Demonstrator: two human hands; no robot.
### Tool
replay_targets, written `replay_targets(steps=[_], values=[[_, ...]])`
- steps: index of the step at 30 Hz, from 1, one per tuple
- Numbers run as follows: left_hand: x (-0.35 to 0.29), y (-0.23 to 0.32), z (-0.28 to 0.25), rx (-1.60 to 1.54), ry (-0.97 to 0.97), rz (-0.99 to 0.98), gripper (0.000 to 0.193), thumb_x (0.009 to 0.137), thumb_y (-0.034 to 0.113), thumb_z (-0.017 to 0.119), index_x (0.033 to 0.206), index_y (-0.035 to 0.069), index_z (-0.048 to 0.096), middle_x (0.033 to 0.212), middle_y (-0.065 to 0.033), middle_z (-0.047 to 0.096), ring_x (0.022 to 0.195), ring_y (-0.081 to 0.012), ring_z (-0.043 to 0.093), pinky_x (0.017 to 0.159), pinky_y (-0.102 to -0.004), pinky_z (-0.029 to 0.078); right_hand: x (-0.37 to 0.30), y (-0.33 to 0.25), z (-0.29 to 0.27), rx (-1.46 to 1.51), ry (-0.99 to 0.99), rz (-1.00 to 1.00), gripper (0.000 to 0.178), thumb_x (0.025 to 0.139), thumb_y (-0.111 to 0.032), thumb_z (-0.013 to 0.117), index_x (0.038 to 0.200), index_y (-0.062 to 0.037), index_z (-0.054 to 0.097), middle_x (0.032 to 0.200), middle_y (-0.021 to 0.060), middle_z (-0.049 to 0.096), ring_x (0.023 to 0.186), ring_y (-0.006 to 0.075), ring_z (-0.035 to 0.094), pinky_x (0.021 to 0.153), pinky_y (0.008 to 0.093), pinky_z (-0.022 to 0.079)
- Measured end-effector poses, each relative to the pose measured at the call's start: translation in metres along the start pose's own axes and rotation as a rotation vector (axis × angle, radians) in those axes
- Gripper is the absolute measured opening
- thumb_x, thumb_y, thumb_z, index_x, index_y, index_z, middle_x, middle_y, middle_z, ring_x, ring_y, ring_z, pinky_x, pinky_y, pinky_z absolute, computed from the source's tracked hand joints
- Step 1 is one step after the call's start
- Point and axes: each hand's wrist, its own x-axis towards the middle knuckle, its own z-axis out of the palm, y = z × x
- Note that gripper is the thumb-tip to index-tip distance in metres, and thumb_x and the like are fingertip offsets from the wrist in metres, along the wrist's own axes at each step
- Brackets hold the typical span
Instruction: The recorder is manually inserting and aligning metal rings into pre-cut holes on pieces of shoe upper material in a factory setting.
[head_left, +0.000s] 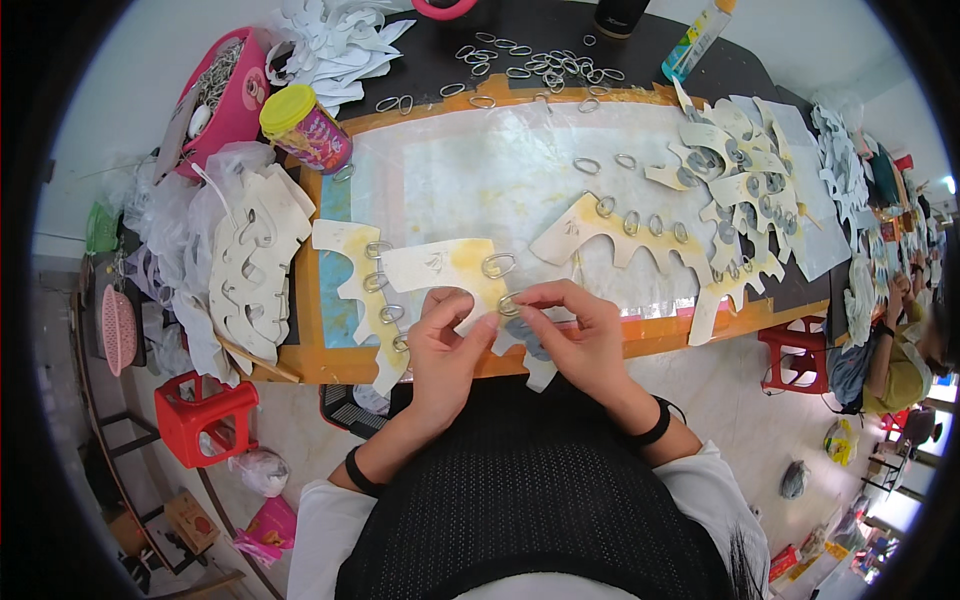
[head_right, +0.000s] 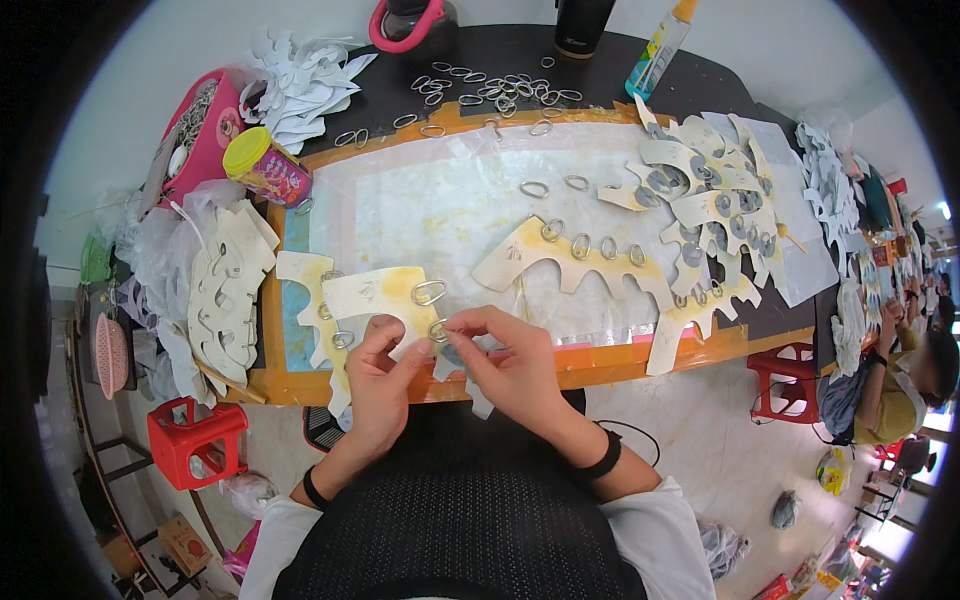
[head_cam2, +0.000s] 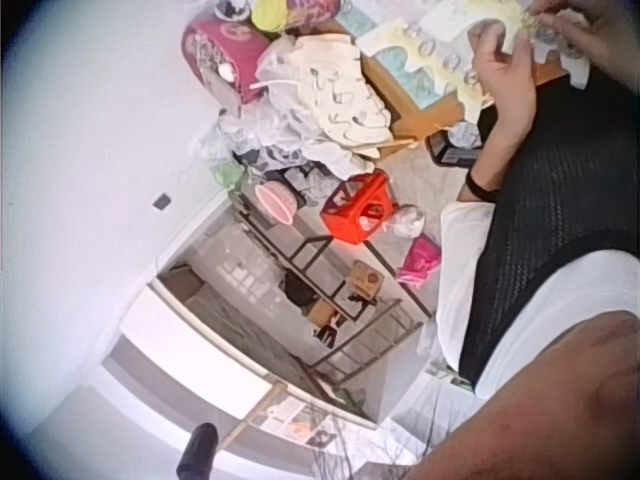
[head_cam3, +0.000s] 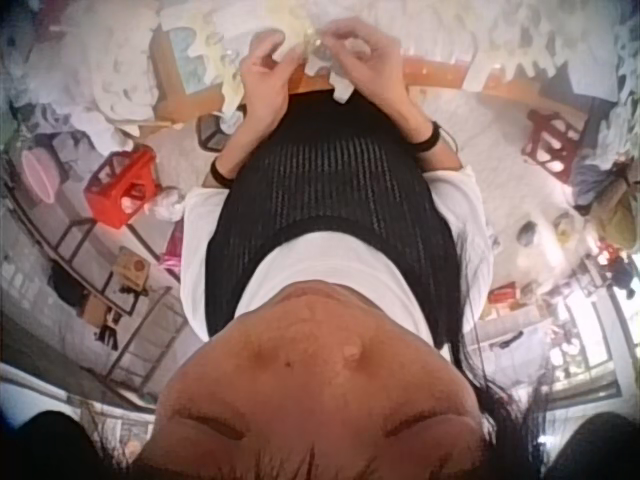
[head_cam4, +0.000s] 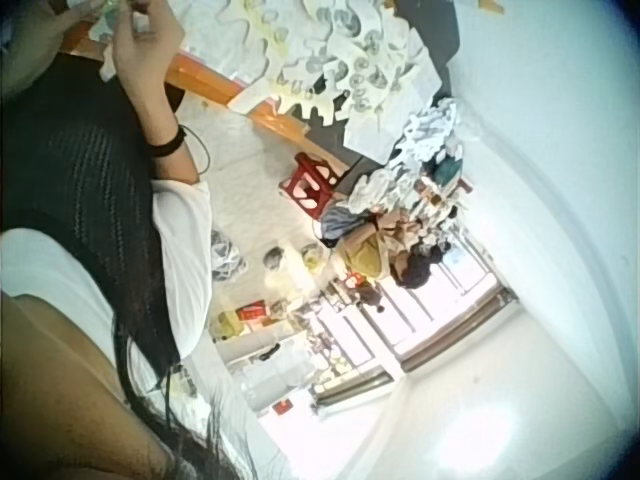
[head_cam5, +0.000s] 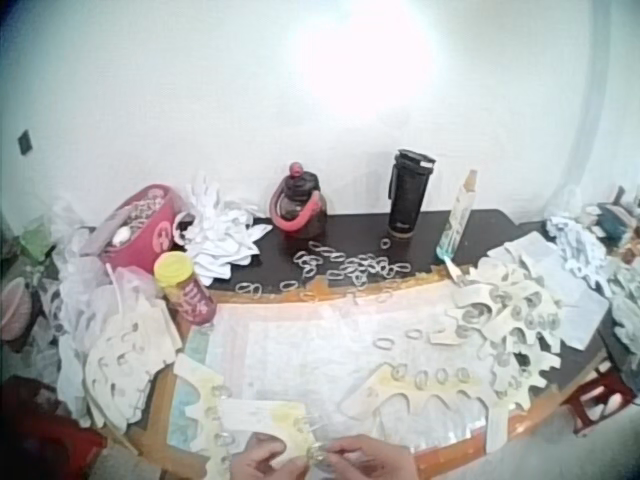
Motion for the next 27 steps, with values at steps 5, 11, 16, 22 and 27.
replay_targets(steps=[5, 11, 16, 22, 27], values=[[-0.001, -0.003, -0.002, -0.006, -0.008, -0.061, 0.024, 0.085, -0.008, 0.065, 0.108, -0.005, 0.059, 0.110, -0.0064, 0.046, 0.100, -0.0121, 0.050, 0.074, -0.0217, 0.051, -0.004, 0.009, 0.004, 0.060, 0.026, 0.108, 0.013, 0.086, -0.003, 0.066, 0.099, -0.0023, 0.067, 0.091, 0.0044, 0.069, 0.086, 0.0079, 0.064, 0.061, 0.0222, 0.052], [-0.001, -0.001, -0.001, 0.054, -0.006, -0.039, 0.030, 0.084, -0.009, 0.065, 0.113, -0.004, 0.057, 0.111, -0.0063, 0.046, 0.102, -0.0127, 0.050, 0.078, -0.0212, 0.049, -0.003, 0.013, 0.011, 0.062, 0.050, 0.055, 0.014, 0.084, -0.002, 0.067, 0.098, -0.0017, 0.067, 0.108, 0.0102, 0.068, 0.089, 0.0108, 0.065, 0.058, 0.0213, 0.051], [-0.001, -0.004, -0.005, 0.071, -0.014, -0.043, 0.032, 0.085, -0.009, 0.063, 0.115, -0.003, 0.055, 0.112, -0.0063, 0.046, 0.102, -0.0125, 0.050, 0.077, -0.0212, 0.049, -0.003, 0.016, 0.013, -0.027, 0.061, -0.029, 0.014, 0.083, -0.003, 0.068, 0.097, -0.0017, 0.068, 0.110, 0.0114, 0.067, 0.089, 0.0119, 0.065, 0.058, 0.0222, 0.051], [-0.002, 0.000, -0.006, 0.014, -0.053, -0.165, 0.033, 0.087, -0.009, 0.060, 0.118, -0.001, 0.050, 0.110, -0.0063, 0.049, 0.096, -0.0108, 0.053, 0.073, -0.0212, 0.050, -0.005, 0.019, 0.016, 0.029, 0.059, 0.008, 0.011, 0.082, -0.003, 0.069, 0.093, -0.0006, 0.067, 0.104, 0.0113, 0.067, 0.084, 0.0135, 0.065, 0.059, 0.0240, 0.050], [-0.011, 0.007, 0.003, -0.012, -0.109, -0.071, 0.040, 0.089, -0.008, 0.059, 0.125, -0.002, 0.045, 0.114, -0.0106, 0.054, 0.104, -0.0123, 0.055, 0.077, -0.0206, 0.052, -0.002, 0.002, 0.004, -0.034, -0.008, -0.095, 0.008, 0.082, 0.000, 0.067, 0.088, 0.0006, 0.062, 0.089, 0.0102, 0.063, 0.080, 0.0158, 0.063, 0.062, 0.0261, 0.051]])
